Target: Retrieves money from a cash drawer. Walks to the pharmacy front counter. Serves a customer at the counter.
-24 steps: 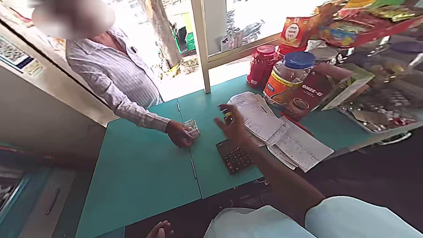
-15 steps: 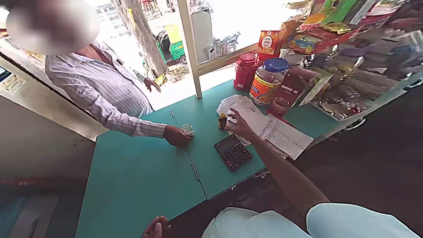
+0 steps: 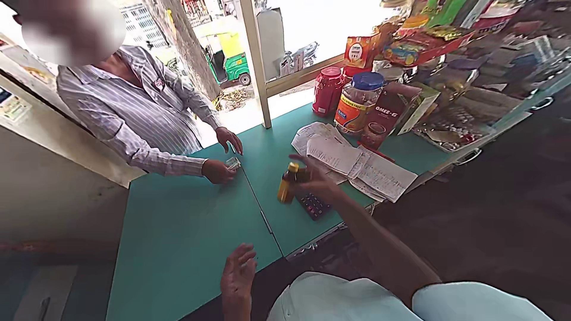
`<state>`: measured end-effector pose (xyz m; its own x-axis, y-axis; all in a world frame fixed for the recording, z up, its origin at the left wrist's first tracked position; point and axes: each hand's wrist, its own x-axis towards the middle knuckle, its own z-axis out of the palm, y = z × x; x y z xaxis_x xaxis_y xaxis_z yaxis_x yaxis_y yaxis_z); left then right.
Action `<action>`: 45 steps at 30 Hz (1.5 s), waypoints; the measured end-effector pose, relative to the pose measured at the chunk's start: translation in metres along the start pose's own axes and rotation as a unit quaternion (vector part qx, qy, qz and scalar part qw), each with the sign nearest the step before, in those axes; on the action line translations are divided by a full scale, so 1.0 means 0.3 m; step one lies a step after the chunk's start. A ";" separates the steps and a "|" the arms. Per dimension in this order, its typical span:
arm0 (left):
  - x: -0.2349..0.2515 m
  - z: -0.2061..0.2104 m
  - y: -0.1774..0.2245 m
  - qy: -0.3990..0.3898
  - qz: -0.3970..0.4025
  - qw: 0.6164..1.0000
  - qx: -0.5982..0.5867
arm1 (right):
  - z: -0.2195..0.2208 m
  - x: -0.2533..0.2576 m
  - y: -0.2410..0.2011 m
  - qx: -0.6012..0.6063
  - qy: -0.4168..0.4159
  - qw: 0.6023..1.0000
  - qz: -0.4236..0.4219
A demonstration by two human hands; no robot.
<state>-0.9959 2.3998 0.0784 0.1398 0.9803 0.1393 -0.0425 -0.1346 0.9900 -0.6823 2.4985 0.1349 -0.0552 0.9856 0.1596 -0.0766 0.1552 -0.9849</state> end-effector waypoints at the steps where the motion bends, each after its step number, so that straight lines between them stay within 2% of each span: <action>1: 0.020 0.031 0.008 -0.031 0.004 1.000 0.002 | 0.073 -0.064 -0.021 0.070 -0.059 0.996 0.007; 3: 0.058 0.092 0.029 -0.088 0.014 0.996 0.002 | 0.190 -0.153 -0.018 0.150 -0.146 0.978 0.020; 4: 0.068 0.116 0.039 -0.103 0.019 0.994 0.001 | 0.232 -0.182 -0.003 0.159 -0.162 0.974 0.022; 6: 0.080 0.144 0.041 -0.113 0.027 0.992 0.038 | 0.264 -0.226 0.029 0.134 -0.147 0.980 0.011; 9: 0.100 0.154 0.008 -0.135 0.051 0.968 0.204 | 0.243 -0.288 0.063 0.024 -0.064 0.998 0.008; 10: 0.106 0.169 -0.018 -0.133 0.064 0.959 0.240 | 0.231 -0.312 0.067 -0.040 -0.028 0.999 0.006; 12: 0.122 0.223 -0.105 -0.123 0.081 0.963 0.226 | 0.185 -0.364 0.054 -0.140 0.041 0.989 0.005; 15: 0.145 0.300 -0.238 -0.082 0.089 0.977 0.174 | 0.078 -0.451 0.044 -0.171 0.107 0.979 0.019; 20: 0.140 0.348 -0.298 -0.003 0.050 0.962 0.269 | -0.066 -0.647 0.119 -0.167 0.129 0.974 0.087; 22: 0.150 0.354 -0.303 0.012 0.042 0.948 0.316 | -0.148 -0.701 0.193 -0.282 0.135 0.939 0.146; 24: 0.162 0.362 -0.304 0.018 0.037 0.939 0.342 | -0.255 -0.705 0.277 -0.425 0.101 0.867 0.241; 26: 0.165 0.368 -0.305 0.030 0.063 0.941 0.330 | -0.352 -0.676 0.380 -0.481 0.037 0.823 0.302; 29: 0.093 0.373 -0.263 0.080 0.151 0.942 0.290 | -0.442 -0.652 0.562 -0.485 -0.027 0.820 0.303; 32: -0.081 0.439 -0.226 0.210 0.241 0.882 0.345 | -0.483 -0.654 0.592 -0.502 -0.097 0.809 0.290; 35: -0.266 0.582 -0.230 0.253 0.267 0.828 0.423 | -0.510 -0.705 0.530 -0.508 -0.162 0.790 0.303; 39: -0.375 0.746 -0.308 0.251 0.224 0.817 0.468 | -0.581 -0.890 0.424 -0.449 -0.279 0.794 0.301; 41: -0.381 0.774 -0.343 0.263 0.190 0.812 0.485 | -0.656 -1.007 0.355 -0.358 -0.329 0.835 0.257; 43: -0.383 0.780 -0.360 0.260 0.158 0.815 0.493 | -0.754 -1.093 0.268 -0.216 -0.379 0.880 0.189; 45: -0.419 0.780 -0.374 0.242 0.113 0.817 0.510 | -0.856 -1.162 0.167 -0.085 -0.379 0.911 0.140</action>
<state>-0.7772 2.2579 -0.0449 -0.1766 0.8226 0.5406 0.8687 -0.1280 0.4785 -0.4112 2.1798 0.0126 -0.7246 0.6698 -0.1623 0.1983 -0.0229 -0.9799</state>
